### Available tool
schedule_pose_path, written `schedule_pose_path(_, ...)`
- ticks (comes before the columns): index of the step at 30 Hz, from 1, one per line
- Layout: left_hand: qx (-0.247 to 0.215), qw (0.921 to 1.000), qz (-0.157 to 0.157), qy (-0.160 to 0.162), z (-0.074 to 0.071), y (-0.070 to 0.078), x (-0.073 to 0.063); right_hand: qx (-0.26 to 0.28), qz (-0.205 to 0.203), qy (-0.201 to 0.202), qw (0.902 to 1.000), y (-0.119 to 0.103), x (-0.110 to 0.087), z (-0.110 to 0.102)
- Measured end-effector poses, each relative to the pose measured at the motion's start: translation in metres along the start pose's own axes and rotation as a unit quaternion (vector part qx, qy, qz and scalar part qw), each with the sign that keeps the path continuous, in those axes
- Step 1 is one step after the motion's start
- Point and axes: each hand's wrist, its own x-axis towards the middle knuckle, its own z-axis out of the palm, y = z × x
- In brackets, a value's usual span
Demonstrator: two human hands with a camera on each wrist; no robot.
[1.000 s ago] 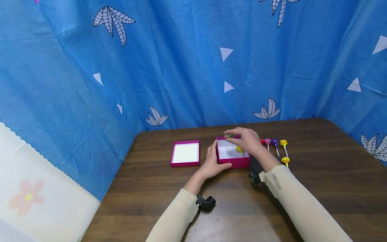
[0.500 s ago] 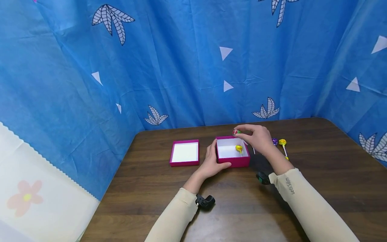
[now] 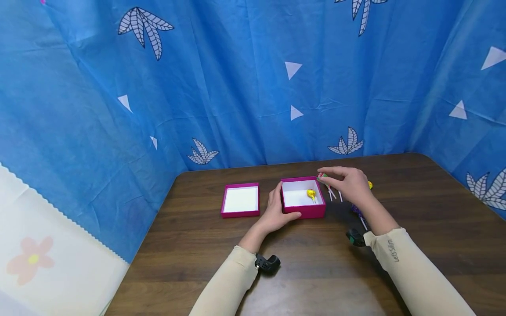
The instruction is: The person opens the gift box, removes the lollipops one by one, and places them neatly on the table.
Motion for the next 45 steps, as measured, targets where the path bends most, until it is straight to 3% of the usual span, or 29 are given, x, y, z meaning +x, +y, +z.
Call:
schedule_pose_path(14, 0.000, 1.0000, 0.002, 0.002, -0.001, 0.000, 0.000, -0.028, 0.030, -0.004, 0.9991, 0.028, -0.016, -0.008)
schedule_pose_path(19, 0.000, 1.0000, 0.003, 0.004, -0.002, 0.000, 0.000, -0.040, 0.022, -0.007, 0.9990, 0.036, -0.019, -0.008)
schedule_pose_path(32, -0.006, 1.0000, 0.002, 0.004, -0.001, -0.001, -0.001, -0.082, 0.025, -0.069, 0.9939, 0.053, -0.025, -0.005)
schedule_pose_path(45, -0.004, 1.0000, 0.008, 0.001, 0.000, -0.003, -0.001, -0.126, 0.044, -0.101, 0.9858, 0.064, -0.025, -0.002)
